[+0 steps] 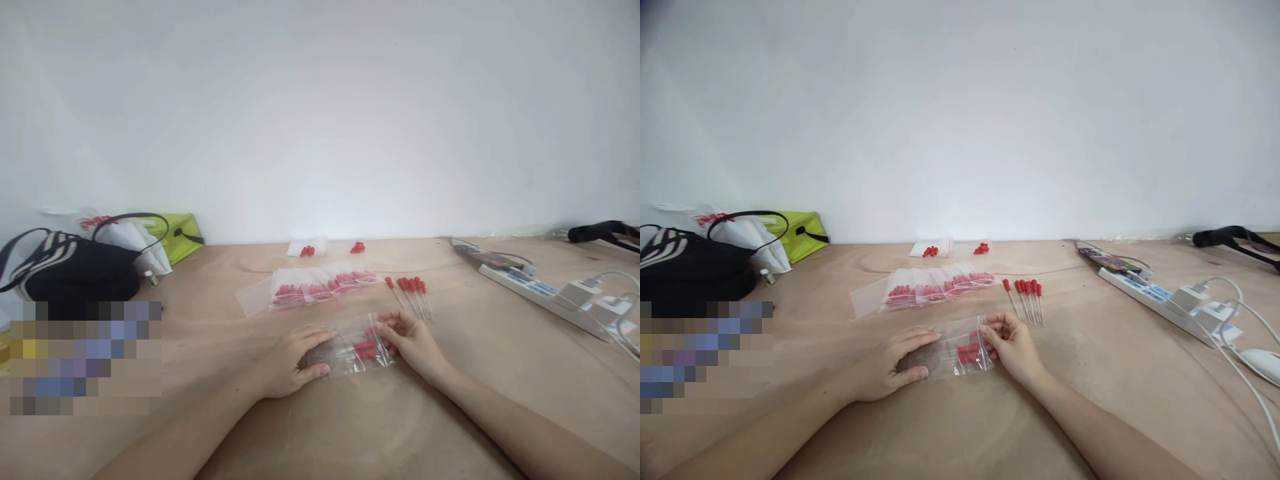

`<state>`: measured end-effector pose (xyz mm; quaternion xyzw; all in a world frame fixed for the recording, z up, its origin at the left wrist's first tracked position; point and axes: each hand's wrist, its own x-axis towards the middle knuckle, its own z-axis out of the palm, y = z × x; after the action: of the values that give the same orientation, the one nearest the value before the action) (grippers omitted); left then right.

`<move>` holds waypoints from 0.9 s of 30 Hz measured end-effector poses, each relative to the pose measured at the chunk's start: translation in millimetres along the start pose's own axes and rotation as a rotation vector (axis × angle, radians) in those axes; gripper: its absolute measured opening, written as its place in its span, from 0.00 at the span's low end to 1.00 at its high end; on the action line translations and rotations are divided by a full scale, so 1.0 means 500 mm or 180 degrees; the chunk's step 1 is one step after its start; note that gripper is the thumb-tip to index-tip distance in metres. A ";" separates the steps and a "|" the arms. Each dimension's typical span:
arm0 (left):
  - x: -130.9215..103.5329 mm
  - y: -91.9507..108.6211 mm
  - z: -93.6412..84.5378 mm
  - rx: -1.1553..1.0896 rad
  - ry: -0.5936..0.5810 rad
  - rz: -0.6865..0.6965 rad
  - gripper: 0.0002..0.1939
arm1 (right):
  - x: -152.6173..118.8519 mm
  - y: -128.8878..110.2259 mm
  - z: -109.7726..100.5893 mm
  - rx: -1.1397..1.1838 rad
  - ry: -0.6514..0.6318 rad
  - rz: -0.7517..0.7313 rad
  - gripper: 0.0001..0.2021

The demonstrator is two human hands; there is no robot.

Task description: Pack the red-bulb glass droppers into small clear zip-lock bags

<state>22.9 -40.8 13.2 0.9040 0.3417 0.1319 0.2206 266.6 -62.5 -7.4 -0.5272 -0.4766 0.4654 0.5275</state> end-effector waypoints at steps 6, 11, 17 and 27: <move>0.000 0.002 -0.002 -0.0025 0.0089 0.0110 0.23 | 0.001 0.008 0.002 -0.0574 -0.0643 -0.0129 0.21; 0.002 0.003 -0.002 0.0015 0.0041 0.0120 0.22 | 0.020 -0.004 -0.026 -0.0735 -0.0576 -0.0034 0.20; 0.004 -0.001 0.000 -0.0100 0.0075 0.0206 0.17 | 0.122 -0.021 -0.081 -0.3478 0.0627 -0.0582 0.08; -0.002 0.004 -0.003 -0.0466 0.0195 0.0109 0.08 | 0.157 -0.033 -0.031 -0.4538 0.0283 -0.0258 0.14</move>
<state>22.6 -42.1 15.4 0.8867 0.3222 0.1879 0.2733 290.7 13.7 10.3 -0.7440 -0.6621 -0.0013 0.0903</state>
